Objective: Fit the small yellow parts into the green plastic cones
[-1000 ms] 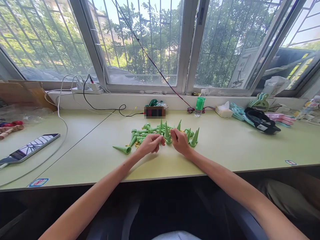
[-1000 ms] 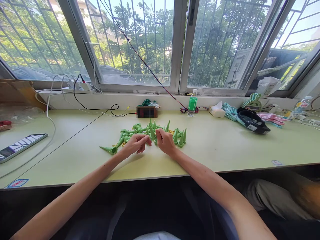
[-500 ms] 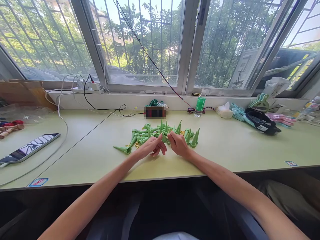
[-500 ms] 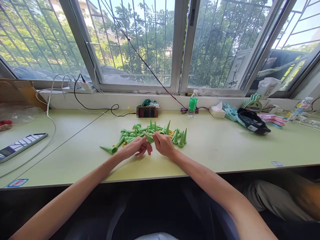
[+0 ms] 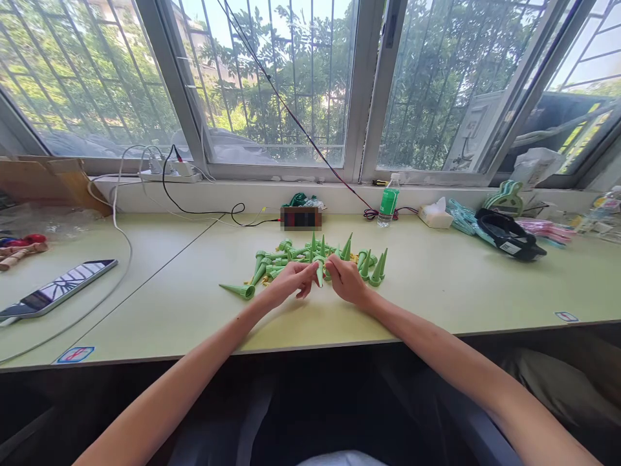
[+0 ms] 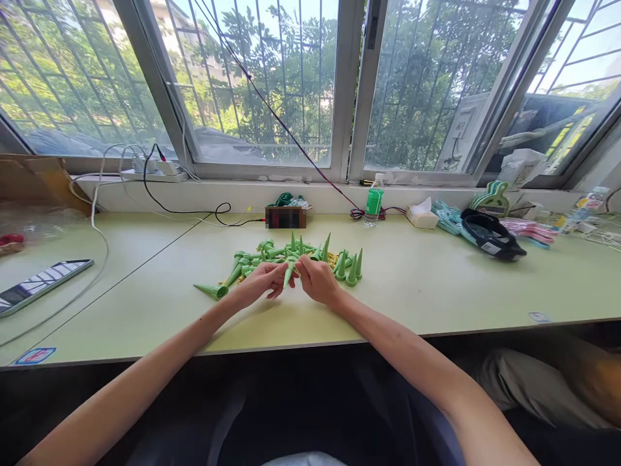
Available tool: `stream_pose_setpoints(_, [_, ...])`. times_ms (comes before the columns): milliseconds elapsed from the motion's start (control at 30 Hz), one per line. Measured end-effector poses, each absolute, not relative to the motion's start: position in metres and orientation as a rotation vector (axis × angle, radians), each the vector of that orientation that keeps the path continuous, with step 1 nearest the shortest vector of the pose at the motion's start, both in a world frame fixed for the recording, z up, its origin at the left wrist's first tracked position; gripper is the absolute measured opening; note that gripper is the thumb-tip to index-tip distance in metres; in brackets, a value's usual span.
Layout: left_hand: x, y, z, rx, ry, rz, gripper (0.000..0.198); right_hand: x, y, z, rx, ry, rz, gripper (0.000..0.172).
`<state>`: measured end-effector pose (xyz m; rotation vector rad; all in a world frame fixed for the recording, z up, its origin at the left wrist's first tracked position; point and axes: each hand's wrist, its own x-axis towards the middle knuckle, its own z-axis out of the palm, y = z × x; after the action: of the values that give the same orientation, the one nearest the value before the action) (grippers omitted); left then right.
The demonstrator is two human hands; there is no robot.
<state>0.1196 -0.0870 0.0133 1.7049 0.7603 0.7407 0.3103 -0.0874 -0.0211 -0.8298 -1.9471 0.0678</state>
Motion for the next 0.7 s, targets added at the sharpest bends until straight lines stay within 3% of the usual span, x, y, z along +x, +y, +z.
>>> stream_pose_setpoints(267, [0.123, -0.092, 0.016, 1.908, 0.781, 0.925, 0.037, 0.31, -0.086, -0.022, -0.865, -1.923, 0.041, 0.036])
stream_pose_setpoints(700, [0.125, -0.087, 0.004, 2.158, 0.926, 1.108, 0.034, 0.31, -0.085, -0.02, -0.889, -1.919, 0.105, 0.039])
